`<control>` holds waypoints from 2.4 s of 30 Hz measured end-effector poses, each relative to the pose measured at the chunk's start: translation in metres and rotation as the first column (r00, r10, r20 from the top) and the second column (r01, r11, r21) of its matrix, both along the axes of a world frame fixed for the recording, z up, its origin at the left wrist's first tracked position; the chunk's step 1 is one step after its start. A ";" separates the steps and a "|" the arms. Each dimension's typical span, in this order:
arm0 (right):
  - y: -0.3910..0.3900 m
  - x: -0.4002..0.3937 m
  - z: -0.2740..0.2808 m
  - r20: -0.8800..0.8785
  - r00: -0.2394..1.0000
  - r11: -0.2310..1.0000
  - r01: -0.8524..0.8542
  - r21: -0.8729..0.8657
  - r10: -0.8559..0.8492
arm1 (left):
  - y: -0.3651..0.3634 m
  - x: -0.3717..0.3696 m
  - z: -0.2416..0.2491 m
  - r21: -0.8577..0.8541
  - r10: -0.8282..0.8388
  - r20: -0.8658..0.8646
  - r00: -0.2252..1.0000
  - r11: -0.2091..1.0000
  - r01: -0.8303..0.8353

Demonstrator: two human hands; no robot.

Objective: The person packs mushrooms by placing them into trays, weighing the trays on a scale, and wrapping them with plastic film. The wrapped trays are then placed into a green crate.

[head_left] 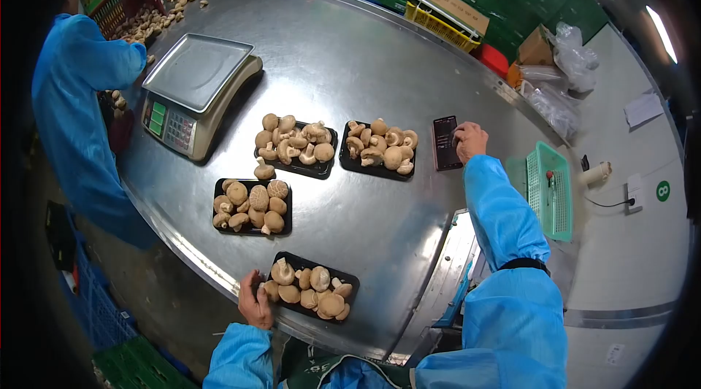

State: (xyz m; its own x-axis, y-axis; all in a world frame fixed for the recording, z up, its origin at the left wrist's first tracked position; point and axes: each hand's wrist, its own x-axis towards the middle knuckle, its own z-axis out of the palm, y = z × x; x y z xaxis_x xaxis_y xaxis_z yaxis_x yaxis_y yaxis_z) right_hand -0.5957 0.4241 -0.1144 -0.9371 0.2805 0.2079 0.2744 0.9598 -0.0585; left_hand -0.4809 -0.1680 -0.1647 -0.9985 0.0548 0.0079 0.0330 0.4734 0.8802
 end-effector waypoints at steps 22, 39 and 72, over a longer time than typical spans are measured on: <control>-0.332 0.223 -0.033 0.519 0.839 -0.046 0.531 -0.846 0.162 | 0.007 -0.050 -0.014 0.408 -0.179 0.519 0.836 0.911 -0.059; -0.234 0.281 0.139 0.177 0.884 -0.189 0.103 -0.977 -0.432 | 0.171 -0.055 0.177 0.790 -0.788 0.398 0.470 0.554 0.261; -0.012 0.541 0.110 -0.177 0.975 0.416 -0.106 -0.903 -0.135 | 0.352 0.103 0.164 -0.689 -0.912 -0.133 -0.388 -0.196 0.697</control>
State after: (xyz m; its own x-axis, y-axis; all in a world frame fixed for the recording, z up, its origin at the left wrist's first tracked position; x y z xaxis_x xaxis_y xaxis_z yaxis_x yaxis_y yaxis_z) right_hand -0.0548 0.4123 -0.0048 -0.9026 0.4305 -0.0062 0.1539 0.3091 -0.9385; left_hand -0.3776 0.1840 -0.0006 0.4305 0.8970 0.1003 0.8478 -0.4400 0.2960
